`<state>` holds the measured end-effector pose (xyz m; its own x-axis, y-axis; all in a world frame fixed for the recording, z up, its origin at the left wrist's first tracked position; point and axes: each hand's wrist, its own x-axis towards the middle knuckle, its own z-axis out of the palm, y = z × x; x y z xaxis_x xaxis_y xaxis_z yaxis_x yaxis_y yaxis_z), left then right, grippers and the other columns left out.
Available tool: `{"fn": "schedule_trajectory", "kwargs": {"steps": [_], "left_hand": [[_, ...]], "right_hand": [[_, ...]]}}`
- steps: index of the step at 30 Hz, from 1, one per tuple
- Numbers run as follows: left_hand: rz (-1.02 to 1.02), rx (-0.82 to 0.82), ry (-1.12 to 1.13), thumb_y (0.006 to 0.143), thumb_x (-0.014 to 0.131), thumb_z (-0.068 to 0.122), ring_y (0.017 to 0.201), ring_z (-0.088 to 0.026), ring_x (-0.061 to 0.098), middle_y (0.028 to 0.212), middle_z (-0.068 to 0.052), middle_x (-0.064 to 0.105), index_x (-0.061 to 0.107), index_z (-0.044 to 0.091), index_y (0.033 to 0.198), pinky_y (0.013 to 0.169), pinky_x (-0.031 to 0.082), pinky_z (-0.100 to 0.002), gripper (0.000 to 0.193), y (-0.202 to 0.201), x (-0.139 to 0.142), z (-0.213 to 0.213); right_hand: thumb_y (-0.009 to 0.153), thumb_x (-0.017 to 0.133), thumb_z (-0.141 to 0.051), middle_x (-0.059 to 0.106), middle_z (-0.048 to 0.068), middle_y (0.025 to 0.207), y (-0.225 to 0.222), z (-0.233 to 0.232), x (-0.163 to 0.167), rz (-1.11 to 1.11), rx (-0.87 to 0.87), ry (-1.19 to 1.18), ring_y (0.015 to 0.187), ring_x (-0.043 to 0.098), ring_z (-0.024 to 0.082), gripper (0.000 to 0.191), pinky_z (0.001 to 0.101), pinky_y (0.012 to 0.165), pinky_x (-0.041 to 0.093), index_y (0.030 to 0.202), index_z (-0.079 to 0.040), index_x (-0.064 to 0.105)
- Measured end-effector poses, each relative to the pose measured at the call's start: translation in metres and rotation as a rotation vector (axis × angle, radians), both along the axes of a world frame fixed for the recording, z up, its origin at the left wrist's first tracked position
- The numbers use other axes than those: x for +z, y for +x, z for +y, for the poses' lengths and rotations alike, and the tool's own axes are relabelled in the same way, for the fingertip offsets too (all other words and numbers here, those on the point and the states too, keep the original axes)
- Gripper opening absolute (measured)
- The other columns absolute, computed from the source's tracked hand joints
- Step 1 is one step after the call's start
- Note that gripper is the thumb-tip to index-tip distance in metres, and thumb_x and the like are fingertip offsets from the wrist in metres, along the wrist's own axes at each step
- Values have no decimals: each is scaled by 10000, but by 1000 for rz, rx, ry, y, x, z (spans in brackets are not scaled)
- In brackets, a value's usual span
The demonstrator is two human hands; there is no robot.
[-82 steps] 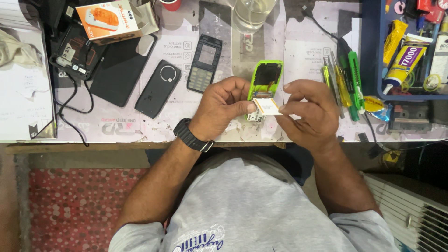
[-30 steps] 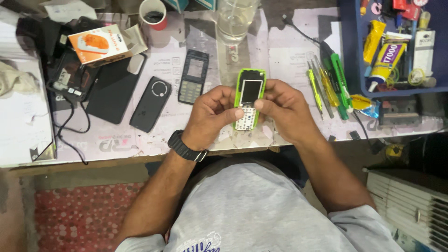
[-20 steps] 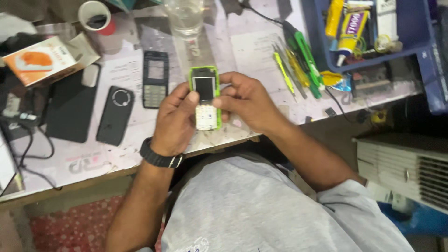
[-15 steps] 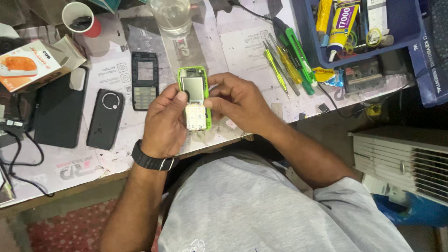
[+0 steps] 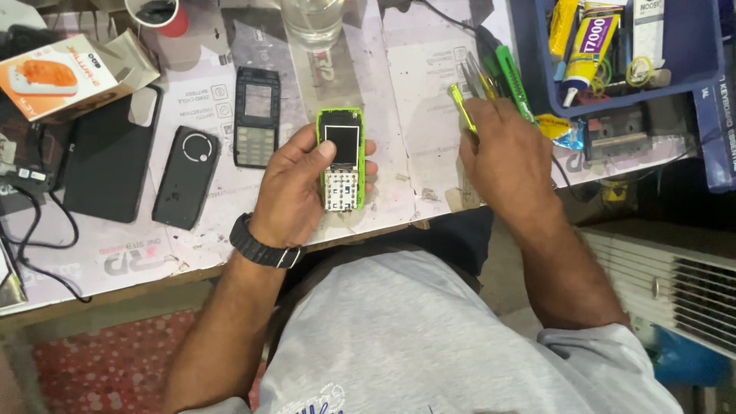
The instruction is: The person disassembles a green feature phone using a screwdriver, removing the back cover, battery, and internal components. They then use a toothbrush to scrub the keypad and screen area of a black feature phone. The person places the cleaned parts on the workbench.
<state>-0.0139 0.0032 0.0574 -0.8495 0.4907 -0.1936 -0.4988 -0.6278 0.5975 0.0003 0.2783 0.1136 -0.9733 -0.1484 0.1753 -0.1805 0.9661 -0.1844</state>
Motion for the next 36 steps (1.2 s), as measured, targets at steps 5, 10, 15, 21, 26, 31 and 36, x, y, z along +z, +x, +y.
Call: {"fn": "schedule_trajectory", "kwargs": {"steps": [5, 10, 15, 21, 26, 31, 36], "left_hand": [[-17, 12, 46, 1084, 561, 178, 1070, -309, 707, 1177, -211, 675, 548, 4, 1344, 884, 635, -492, 313, 3, -6, -1], [-65, 15, 36, 1076, 557, 231, 1022, -316, 713, 1136, -183, 664, 550, 24, 1309, 851, 642, -493, 312, 3, -7, 1], [-11, 8, -33, 1087, 543, 285, 929, -302, 725, 1123, -180, 651, 550, 16, 1321, 754, 652, -453, 357, 2, -5, 2], [38, -40, -19, 1098, 520, 306, 921, -269, 720, 1160, -186, 658, 548, -8, 1325, 748, 654, -426, 388, 2, 0, -1], [10, -43, -13, 1087, 519, 281, 908, -265, 716, 1147, -188, 655, 541, -6, 1341, 739, 649, -419, 384, 1, 1, 0], [26, -56, 45, 1099, 512, 258, 914, -272, 716, 1159, -203, 662, 542, -37, 1338, 751, 641, -407, 380, 3, 0, -3], [63, -57, 69, 1106, 504, 293, 890, -261, 725, 1160, -208, 682, 546, -33, 1357, 731, 643, -389, 413, 1, -6, -6]], "right_hand": [[876, 750, -27, 682, 188, 1042, -1, 0, -9, -40, 8, -140, 924, 670, 390, 368, 487, 804, 533, 1232, -26, 656], [943, 749, -22, 704, 188, 1091, -5, 14, -8, 72, 46, -224, 983, 683, 379, 226, 449, 875, 548, 1164, -16, 705], [1013, 718, -21, 719, 188, 1091, -9, 42, 14, 82, -99, -194, 980, 713, 359, 165, 430, 860, 561, 1178, -14, 711], [951, 718, -40, 679, 211, 1057, -10, 27, -4, -7, -124, 66, 920, 661, 425, 152, 506, 802, 526, 1102, -26, 715], [896, 740, -69, 644, 210, 1082, -10, 25, -8, -13, -114, 30, 952, 650, 428, 264, 501, 830, 523, 1151, -18, 691], [902, 771, -101, 679, 201, 1088, -12, 24, -10, -37, -129, 55, 1001, 657, 420, 261, 510, 869, 512, 1137, -22, 692], [870, 787, -114, 700, 210, 1100, -14, 24, -12, -26, -101, 39, 996, 660, 410, 335, 491, 875, 518, 1176, 3, 714]]}}
